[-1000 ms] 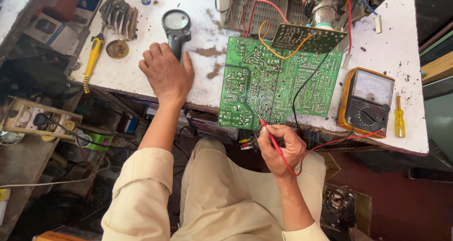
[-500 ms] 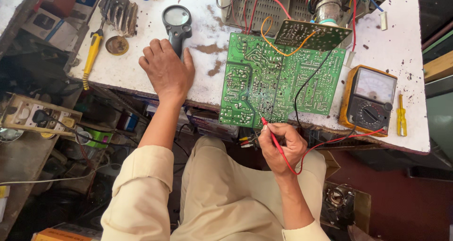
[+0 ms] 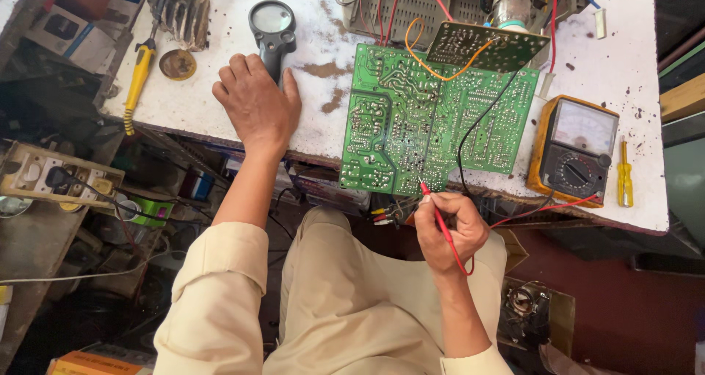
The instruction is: The person is testing a green circuit board using a multimeter. They repeatedly touch various points on the board with the multimeter probes to check electrical continuity or voltage.
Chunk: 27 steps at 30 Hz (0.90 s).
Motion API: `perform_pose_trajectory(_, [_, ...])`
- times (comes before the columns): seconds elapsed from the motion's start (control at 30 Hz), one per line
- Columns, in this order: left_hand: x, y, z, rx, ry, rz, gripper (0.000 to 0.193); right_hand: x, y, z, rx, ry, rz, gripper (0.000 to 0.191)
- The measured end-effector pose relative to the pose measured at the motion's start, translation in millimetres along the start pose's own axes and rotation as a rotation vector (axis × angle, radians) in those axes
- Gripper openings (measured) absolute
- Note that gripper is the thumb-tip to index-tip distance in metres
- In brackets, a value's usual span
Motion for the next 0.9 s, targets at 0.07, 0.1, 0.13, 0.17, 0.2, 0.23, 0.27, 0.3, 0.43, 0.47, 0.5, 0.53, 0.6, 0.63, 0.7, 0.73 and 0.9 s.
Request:
perform_pose_trajectory(0.07, [-1, 0, 0, 0.007, -0.012, -0.008, 0.046, -1, -1, -1, 0.005, 0.009, -0.019, 0.012])
perform_pose_trajectory(0.1, [-1, 1, 0, 0.008, -0.016, -0.01, 0.046, -1, -2, 0, 0.007, 0.013, -0.027, 0.012])
perform_pose_trajectory(0.13, [-1, 1, 0, 0.009, -0.019, -0.012, 0.046, -1, -2, 0, 0.005, 0.02, -0.031, 0.012])
perform_pose_trajectory(0.17, [-2, 1, -1, 0.009, -0.022, -0.014, 0.046, 0, -3, 0, 0.004, 0.027, -0.034, 0.012])
perform_pose_trajectory(0.2, [-2, 1, -1, 0.008, -0.018, -0.014, 0.046, 0, -3, 1, 0.003, 0.035, -0.038, 0.012])
perform_pose_trajectory(0.23, [-2, 1, -1, 0.007, -0.015, -0.015, 0.046, 1, -3, 2, 0.013, 0.038, -0.016, 0.011])
perform_pose_trajectory(0.27, [-1, 1, -1, 0.005, -0.012, -0.015, 0.046, 2, -4, 2, 0.024, 0.042, 0.006, 0.01])
perform_pose_trajectory(0.3, [-2, 0, -1, 0.006, -0.014, -0.016, 0.046, 2, -4, 2, 0.035, 0.046, 0.027, 0.009])
perform_pose_trajectory(0.43, [-2, 0, -1, 0.01, -0.019, -0.016, 0.047, 3, -4, 2, 0.02, 0.048, 0.003, 0.009])
perform_pose_trajectory(0.47, [-2, 0, -1, 0.011, -0.018, -0.014, 0.047, 2, -3, 1, 0.01, 0.041, -0.014, 0.009])
perform_pose_trajectory(0.5, [-2, 0, -1, 0.007, -0.013, -0.013, 0.047, 2, -3, 0, 0.0, 0.035, -0.032, 0.009])
perform_pose_trajectory(0.53, [-1, 1, -1, 0.004, -0.009, -0.013, 0.047, 1, -4, -1, 0.008, 0.025, -0.003, 0.009])
perform_pose_trajectory(0.6, [-1, 1, -1, 0.003, -0.009, -0.009, 0.048, -2, -6, -5, 0.025, 0.007, 0.055, 0.008])
perform_pose_trajectory(0.63, [-1, 1, -1, 0.006, -0.012, -0.005, 0.048, -3, -6, -7, 0.03, -0.001, 0.062, 0.008])
perform_pose_trajectory(0.7, [0, 1, -1, 0.005, -0.011, -0.004, 0.048, -4, -7, -12, 0.036, -0.015, 0.075, 0.008])
perform_pose_trajectory(0.73, [0, 1, -1, 0.003, -0.006, -0.005, 0.048, -4, -7, -15, 0.049, -0.016, 0.086, 0.009])
perform_pose_trajectory(0.9, [3, 2, -1, 0.005, 0.018, 0.005, 0.048, 2, -3, -23, 0.046, 0.023, 0.062, 0.011])
Point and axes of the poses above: each hand's wrist, its own z-axis towards the middle knuckle, its own x-axis out of the palm, y = z × x, the point moved 5 cm from there along z, towards the middle knuckle, and after that the axes turned 5 degrees about -x, right-handed, at the moved point
